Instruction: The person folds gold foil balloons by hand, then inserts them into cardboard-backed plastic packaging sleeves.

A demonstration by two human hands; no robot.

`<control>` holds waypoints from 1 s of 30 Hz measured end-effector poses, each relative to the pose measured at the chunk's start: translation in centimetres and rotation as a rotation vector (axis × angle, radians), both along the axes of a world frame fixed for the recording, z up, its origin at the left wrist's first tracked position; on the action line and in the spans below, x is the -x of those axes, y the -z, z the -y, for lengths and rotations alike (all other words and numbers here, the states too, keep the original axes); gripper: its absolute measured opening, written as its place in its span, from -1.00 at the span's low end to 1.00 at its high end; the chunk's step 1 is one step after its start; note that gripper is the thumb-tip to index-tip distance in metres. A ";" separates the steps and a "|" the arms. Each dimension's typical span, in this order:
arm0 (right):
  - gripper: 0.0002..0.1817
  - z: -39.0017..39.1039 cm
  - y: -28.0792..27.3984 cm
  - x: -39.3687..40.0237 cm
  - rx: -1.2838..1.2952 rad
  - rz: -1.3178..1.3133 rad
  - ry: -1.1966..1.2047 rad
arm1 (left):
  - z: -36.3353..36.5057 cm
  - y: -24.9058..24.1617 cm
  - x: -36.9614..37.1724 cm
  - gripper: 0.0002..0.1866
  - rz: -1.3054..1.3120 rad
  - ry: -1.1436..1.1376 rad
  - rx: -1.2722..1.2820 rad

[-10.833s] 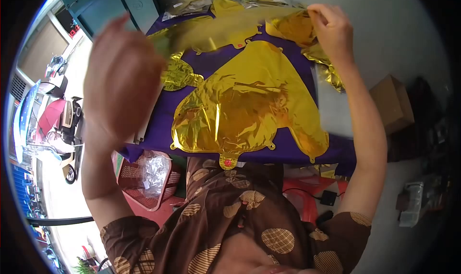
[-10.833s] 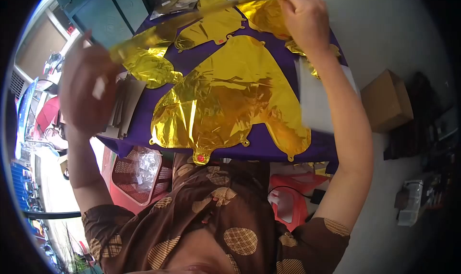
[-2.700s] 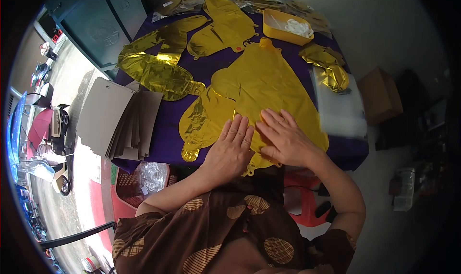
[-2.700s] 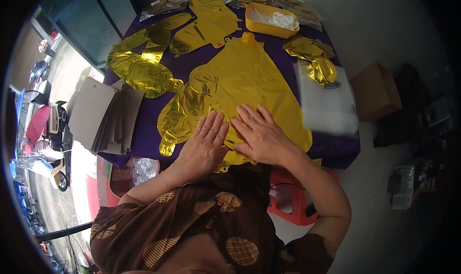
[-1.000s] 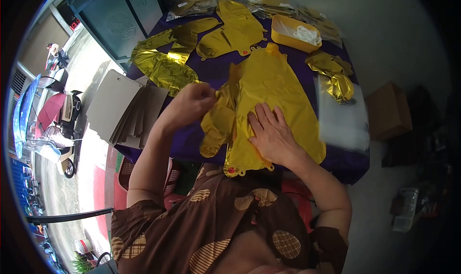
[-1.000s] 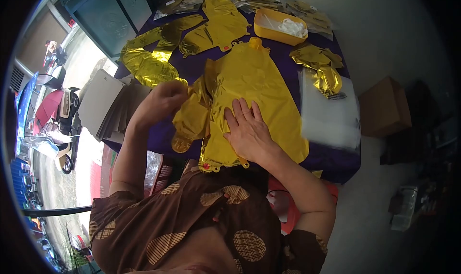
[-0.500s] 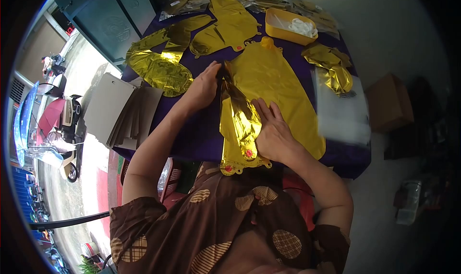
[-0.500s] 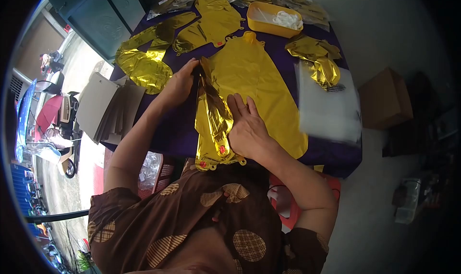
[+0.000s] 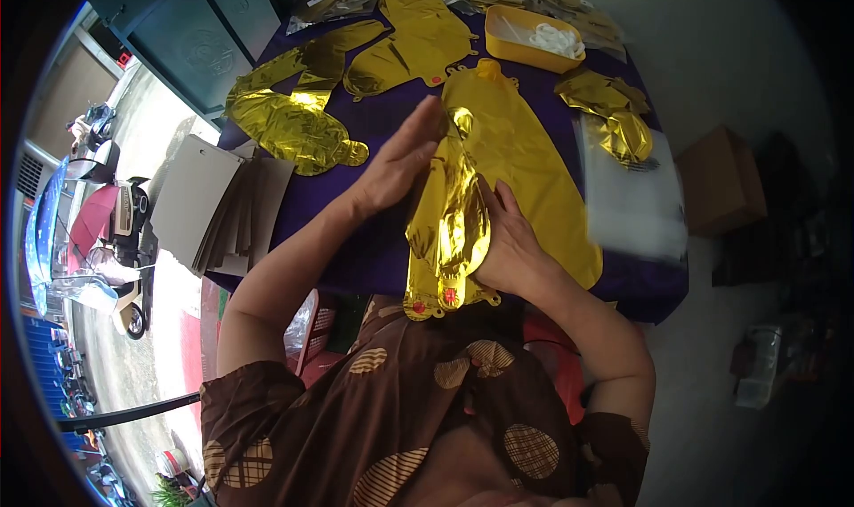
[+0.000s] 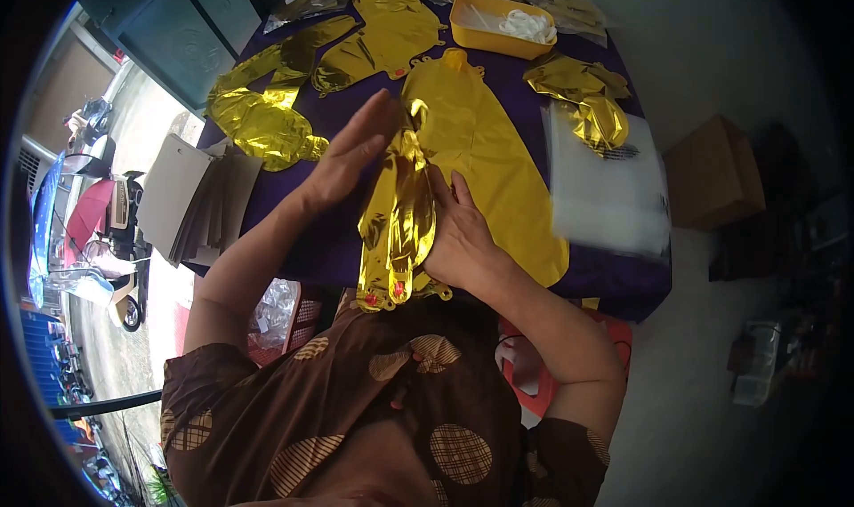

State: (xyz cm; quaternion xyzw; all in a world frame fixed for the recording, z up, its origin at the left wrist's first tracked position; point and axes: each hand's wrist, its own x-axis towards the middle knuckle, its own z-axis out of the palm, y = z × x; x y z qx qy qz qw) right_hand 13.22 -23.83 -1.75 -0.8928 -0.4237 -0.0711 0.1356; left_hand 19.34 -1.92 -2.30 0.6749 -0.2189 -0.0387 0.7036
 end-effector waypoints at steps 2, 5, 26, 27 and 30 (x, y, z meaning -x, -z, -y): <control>-0.36 0.0 -0.1 0.0 0.005 -0.012 -0.002 | -1.7 0.4 -0.8 -0.37 0.198 -0.112 -0.320; -0.36 0.3 0.8 -0.2 0.006 -0.028 0.030 | -2.4 -0.2 -0.5 -0.35 0.360 -0.195 -0.809; -0.27 0.0 0.1 -0.2 0.048 -0.068 0.009 | 0.7 0.2 -0.5 -0.26 0.508 0.056 -0.976; -0.27 0.0 0.1 -0.2 0.038 -0.066 0.003 | 0.8 0.2 -0.6 -0.26 0.497 0.074 -0.951; -0.28 0.1 0.0 -0.2 0.053 -0.056 -0.005 | 0.7 -0.2 -0.9 -0.28 0.523 0.057 -0.801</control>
